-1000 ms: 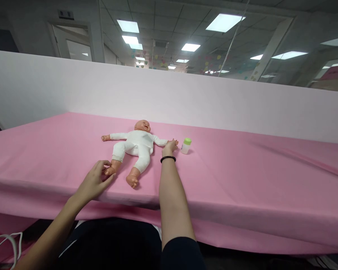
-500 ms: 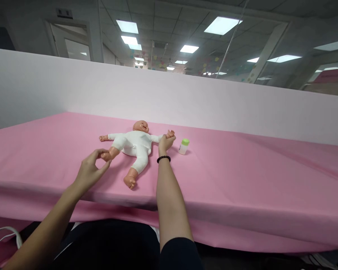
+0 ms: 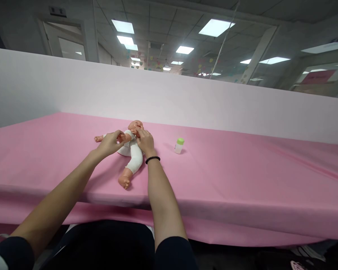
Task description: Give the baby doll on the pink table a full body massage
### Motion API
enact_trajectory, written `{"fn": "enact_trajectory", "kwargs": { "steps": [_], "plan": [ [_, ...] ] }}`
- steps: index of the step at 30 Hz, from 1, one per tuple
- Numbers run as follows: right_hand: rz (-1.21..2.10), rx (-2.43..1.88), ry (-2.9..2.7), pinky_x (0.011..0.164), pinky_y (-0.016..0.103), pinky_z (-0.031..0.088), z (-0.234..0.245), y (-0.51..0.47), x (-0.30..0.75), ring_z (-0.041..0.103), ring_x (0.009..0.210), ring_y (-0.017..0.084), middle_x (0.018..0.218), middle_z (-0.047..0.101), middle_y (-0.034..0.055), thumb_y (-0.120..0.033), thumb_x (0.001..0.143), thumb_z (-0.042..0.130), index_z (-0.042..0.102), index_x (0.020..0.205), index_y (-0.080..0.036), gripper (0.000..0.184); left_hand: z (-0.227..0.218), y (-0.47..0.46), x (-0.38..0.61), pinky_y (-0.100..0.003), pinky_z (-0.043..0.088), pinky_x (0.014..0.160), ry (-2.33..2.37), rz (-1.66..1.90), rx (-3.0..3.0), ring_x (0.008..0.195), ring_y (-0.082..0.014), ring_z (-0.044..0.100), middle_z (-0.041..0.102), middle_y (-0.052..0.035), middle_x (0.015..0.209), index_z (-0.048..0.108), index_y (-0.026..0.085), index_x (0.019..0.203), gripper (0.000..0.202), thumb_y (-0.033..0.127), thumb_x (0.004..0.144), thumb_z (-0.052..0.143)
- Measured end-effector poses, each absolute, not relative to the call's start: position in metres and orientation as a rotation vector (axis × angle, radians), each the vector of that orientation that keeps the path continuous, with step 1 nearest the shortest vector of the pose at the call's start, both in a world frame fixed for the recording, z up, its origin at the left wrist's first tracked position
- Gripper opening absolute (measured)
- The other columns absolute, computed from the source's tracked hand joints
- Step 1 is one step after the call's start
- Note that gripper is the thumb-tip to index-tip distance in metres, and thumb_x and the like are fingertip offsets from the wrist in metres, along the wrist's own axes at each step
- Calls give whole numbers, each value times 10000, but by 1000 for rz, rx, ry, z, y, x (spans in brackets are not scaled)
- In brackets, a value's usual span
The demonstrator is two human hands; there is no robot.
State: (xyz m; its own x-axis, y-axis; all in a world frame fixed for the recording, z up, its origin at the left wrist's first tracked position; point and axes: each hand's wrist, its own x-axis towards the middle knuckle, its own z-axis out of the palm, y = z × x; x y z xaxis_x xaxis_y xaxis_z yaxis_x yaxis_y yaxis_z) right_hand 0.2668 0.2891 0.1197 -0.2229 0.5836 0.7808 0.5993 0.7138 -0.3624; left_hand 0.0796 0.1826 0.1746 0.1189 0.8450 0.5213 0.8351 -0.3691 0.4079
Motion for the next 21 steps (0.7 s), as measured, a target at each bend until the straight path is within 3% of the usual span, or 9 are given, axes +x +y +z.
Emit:
{"fn": "enact_trajectory", "kwargs": {
  "steps": [6, 10, 13, 21],
  "plan": [
    [45, -1003, -1537, 1051, 344, 469, 124, 293, 273, 625, 1164, 219, 1276, 693, 70, -225, 911, 637, 624, 1287, -196, 377, 170, 133, 55, -373, 512, 822, 1647, 1340, 2295, 931, -255, 689, 738, -45, 992, 628, 227, 1010, 191, 324, 845, 630],
    [151, -1118, -1148, 1002, 295, 504, 128, 300, 285, 630, 1176, 177, 1344, 649, 91, -250, 963, 590, 511, 1359, -165, 412, 160, 75, 27, -374, 548, 828, 1661, 1222, 2147, 919, -254, 702, 733, -48, 1028, 644, 242, 1001, 264, 406, 796, 665],
    [256, -1225, -901, 985, 331, 530, 121, 308, 299, 649, 1146, 189, 1329, 641, 128, -243, 996, 553, 490, 1369, -129, 395, 142, 48, 15, -370, 577, 773, 1678, 1083, 2004, 877, -252, 709, 718, -65, 1087, 623, 243, 1092, 398, 379, 720, 664],
    [462, -1452, -688, 921, 419, 584, 101, 319, 328, 652, 1085, 224, 1277, 622, 109, -367, 1005, 634, 607, 1293, -160, 355, 115, 50, 21, -407, 586, 789, 1605, 999, 1986, 885, -268, 688, 705, -75, 1003, 604, 256, 946, 243, 434, 788, 655]
  ]
}}
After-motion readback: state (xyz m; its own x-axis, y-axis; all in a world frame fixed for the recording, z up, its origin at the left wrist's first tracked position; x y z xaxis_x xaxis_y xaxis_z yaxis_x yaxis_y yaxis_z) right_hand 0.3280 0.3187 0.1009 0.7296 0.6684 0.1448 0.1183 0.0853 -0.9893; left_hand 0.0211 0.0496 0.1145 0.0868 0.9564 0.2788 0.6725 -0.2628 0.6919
